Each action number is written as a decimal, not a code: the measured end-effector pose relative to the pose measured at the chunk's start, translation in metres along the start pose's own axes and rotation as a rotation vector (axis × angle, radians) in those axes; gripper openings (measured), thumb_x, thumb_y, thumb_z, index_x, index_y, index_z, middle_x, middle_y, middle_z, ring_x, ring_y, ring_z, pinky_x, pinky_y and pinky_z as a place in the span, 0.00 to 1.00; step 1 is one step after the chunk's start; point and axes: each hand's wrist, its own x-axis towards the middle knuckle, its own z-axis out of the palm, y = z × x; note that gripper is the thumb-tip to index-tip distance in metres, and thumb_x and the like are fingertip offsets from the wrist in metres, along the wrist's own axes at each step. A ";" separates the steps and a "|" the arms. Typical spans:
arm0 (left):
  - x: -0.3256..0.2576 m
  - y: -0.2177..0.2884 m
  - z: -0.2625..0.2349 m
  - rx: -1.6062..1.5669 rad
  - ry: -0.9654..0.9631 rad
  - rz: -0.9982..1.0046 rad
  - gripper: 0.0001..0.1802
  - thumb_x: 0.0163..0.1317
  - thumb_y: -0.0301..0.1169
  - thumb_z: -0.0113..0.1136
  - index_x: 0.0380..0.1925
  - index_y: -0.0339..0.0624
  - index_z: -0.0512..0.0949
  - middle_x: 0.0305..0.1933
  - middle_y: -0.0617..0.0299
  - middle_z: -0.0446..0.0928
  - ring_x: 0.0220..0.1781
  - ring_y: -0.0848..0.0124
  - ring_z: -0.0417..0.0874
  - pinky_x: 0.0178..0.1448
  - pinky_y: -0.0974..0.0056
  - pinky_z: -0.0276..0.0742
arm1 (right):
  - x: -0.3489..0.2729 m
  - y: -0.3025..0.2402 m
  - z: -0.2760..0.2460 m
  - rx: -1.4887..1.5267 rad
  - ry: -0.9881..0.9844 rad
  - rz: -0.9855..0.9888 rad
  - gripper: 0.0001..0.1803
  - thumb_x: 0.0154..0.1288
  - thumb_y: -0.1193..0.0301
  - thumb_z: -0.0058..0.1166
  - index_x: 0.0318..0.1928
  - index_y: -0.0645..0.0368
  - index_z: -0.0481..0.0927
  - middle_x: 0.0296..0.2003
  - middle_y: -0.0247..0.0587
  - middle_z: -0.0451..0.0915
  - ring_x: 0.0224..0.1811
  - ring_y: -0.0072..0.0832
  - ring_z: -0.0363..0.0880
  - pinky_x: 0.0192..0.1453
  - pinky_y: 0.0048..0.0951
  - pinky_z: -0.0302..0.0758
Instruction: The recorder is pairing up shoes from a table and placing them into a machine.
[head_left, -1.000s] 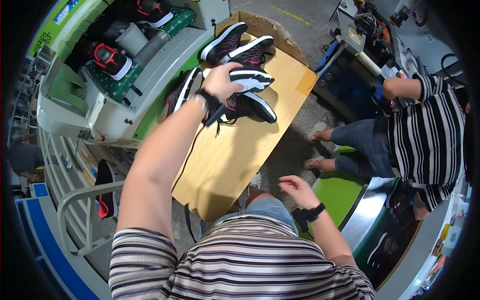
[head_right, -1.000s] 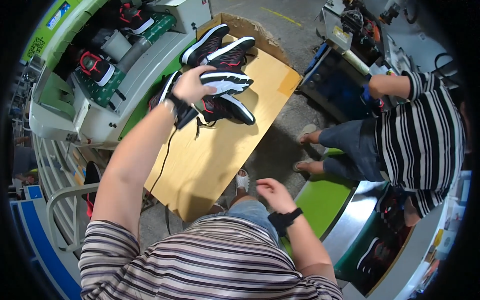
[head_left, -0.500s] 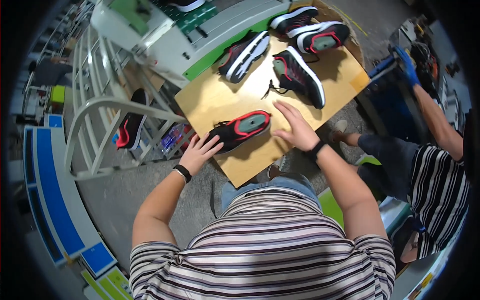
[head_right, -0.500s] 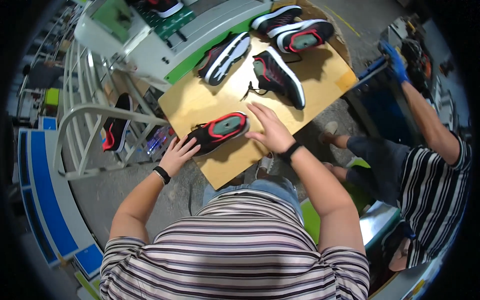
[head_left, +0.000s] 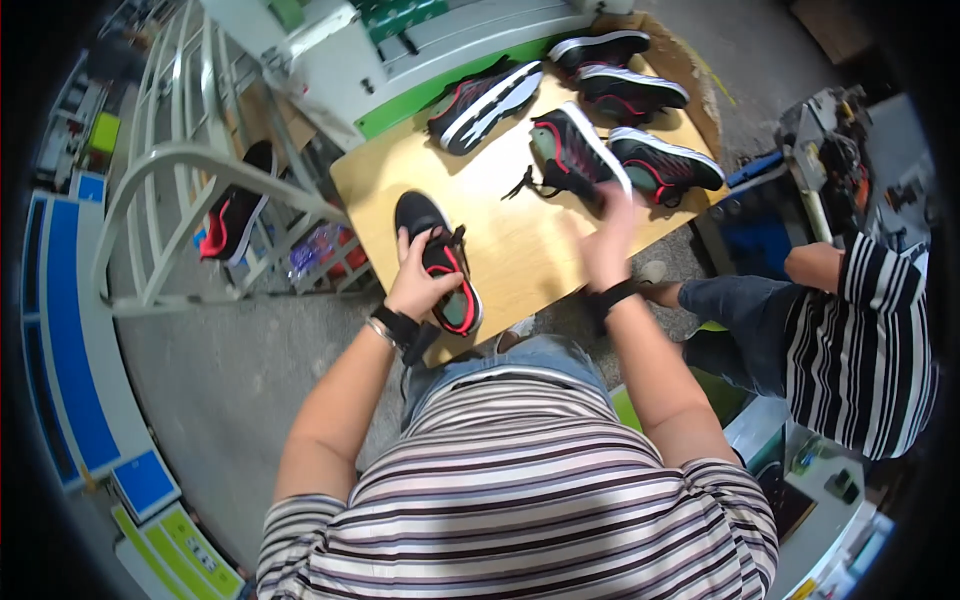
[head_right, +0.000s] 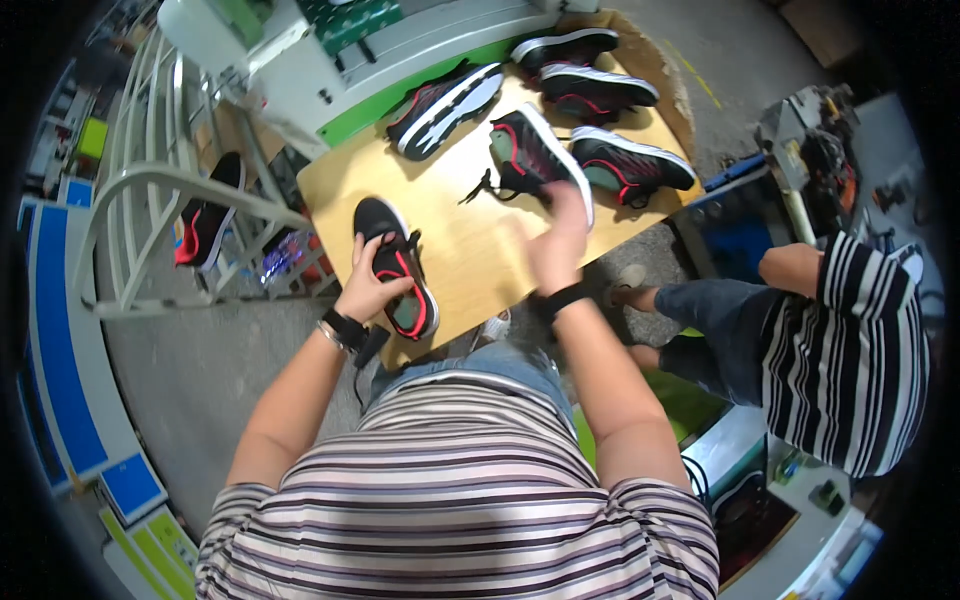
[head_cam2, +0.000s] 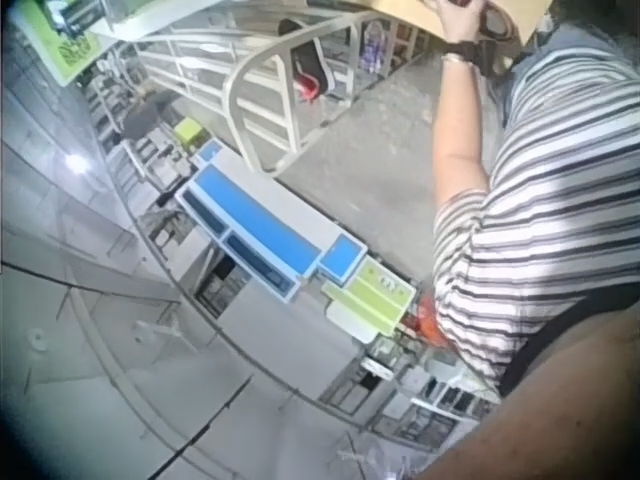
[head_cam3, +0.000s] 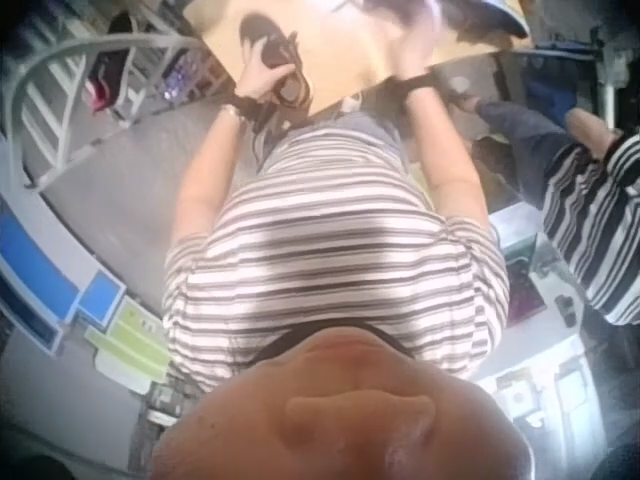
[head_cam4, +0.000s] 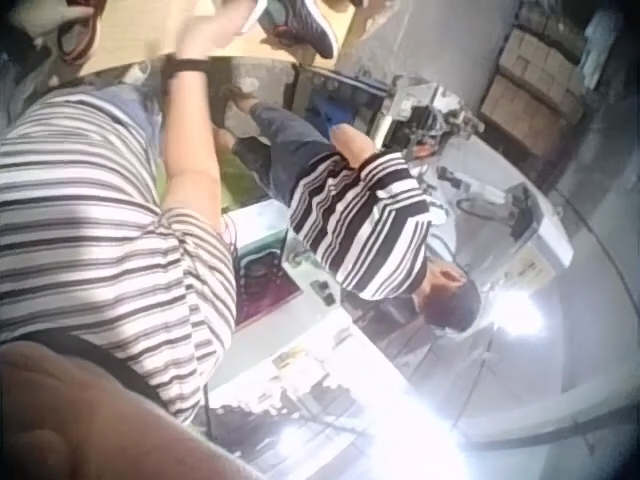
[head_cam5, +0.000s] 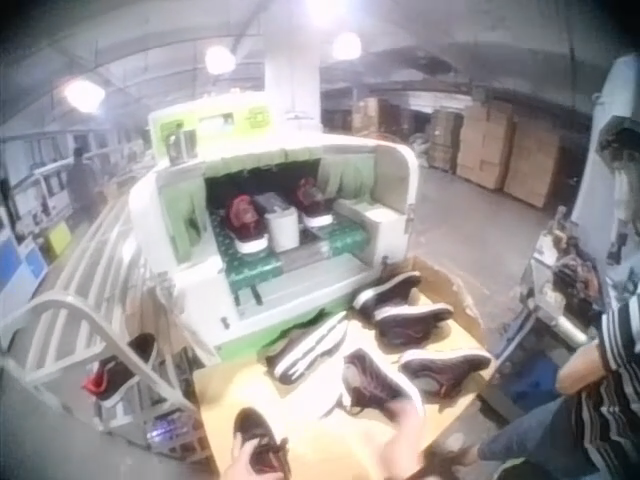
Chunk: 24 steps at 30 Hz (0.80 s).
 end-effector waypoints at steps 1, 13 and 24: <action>0.002 -0.005 -0.004 -0.004 -0.054 0.037 0.47 0.42 0.36 0.78 0.66 0.47 0.67 0.78 0.29 0.37 0.81 0.45 0.42 0.76 0.55 0.55 | 0.015 0.033 -0.011 -0.321 0.312 -0.118 0.45 0.44 0.59 0.77 0.61 0.63 0.69 0.53 0.56 0.72 0.59 0.50 0.68 0.65 0.47 0.65; 0.001 0.030 -0.003 0.166 0.042 0.127 0.20 0.54 0.41 0.71 0.43 0.42 0.82 0.62 0.44 0.67 0.66 0.49 0.67 0.70 0.54 0.63 | 0.091 -0.045 -0.099 0.041 -0.297 -0.025 0.26 0.57 0.63 0.69 0.52 0.65 0.78 0.40 0.46 0.83 0.43 0.29 0.82 0.50 0.28 0.76; -0.046 0.033 -0.020 0.267 0.055 0.243 0.08 0.62 0.24 0.60 0.41 0.41 0.76 0.51 0.51 0.67 0.57 0.54 0.70 0.64 0.57 0.67 | -0.007 -0.024 0.019 0.136 -0.671 -0.139 0.27 0.65 0.61 0.63 0.62 0.53 0.75 0.69 0.57 0.60 0.71 0.54 0.60 0.73 0.44 0.61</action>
